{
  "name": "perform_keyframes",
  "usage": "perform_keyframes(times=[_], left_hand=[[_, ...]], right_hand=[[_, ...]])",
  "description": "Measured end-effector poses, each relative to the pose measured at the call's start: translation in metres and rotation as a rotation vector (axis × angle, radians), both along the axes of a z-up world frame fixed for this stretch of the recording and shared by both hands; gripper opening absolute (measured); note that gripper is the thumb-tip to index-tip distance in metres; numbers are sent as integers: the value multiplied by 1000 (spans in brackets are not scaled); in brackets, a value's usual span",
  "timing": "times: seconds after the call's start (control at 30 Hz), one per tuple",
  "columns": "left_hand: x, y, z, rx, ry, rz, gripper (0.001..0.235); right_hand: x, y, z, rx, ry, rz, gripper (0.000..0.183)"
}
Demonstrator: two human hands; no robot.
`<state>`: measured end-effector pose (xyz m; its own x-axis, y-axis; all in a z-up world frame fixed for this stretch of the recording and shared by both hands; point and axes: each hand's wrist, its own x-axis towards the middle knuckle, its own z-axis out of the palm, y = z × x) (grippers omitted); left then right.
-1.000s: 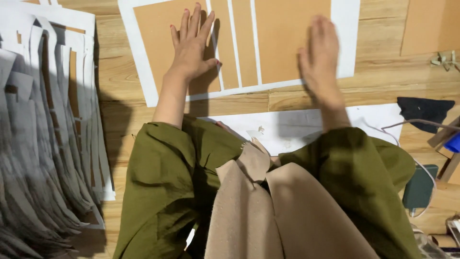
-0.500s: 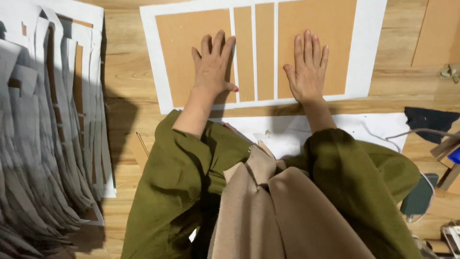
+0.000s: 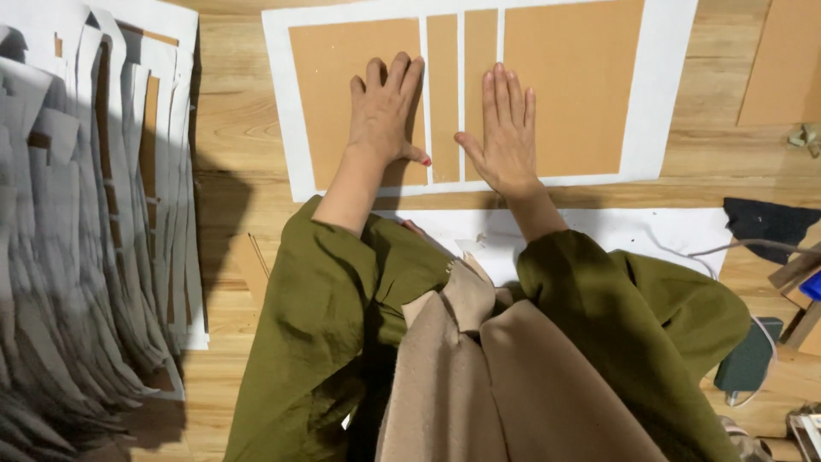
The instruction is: The person applies adhesive to cardboard pieces using a roller, then positions them onto a large white sheet and presses them by hand.
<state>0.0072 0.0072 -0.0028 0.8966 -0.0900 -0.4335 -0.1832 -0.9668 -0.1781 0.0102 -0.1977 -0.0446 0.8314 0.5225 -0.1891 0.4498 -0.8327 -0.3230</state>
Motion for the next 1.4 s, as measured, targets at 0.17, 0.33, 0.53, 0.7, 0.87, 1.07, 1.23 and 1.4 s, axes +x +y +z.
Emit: perform_keyframes(times=[0.17, 0.33, 0.53, 0.7, 0.87, 1.07, 1.23, 1.4], left_hand=[[11, 4, 22, -414, 126, 193, 124], [23, -11, 15, -368, 80, 171, 127], [28, -27, -1, -164, 169, 154, 122], [35, -28, 9, -120, 210, 162, 112], [33, -28, 21, -156, 308, 172, 123], [26, -22, 38, -313, 285, 211, 122], [6, -24, 41, -396, 278, 171, 131], [0, -35, 17, -223, 309, 63, 131]], right_hand=[[33, -5, 36, 374, -39, -63, 63], [69, -16, 8, 187, -50, -112, 69], [70, -15, 5, -3, -34, 2, 77], [77, -8, 39, 31, 176, 5, 70], [59, -13, 10, 161, 82, -75, 82], [53, -12, 11, 137, 18, -47, 74], [11, -4, 4, 286, -127, -52, 86], [-14, 0, 1, 3, -93, 157, 82]])
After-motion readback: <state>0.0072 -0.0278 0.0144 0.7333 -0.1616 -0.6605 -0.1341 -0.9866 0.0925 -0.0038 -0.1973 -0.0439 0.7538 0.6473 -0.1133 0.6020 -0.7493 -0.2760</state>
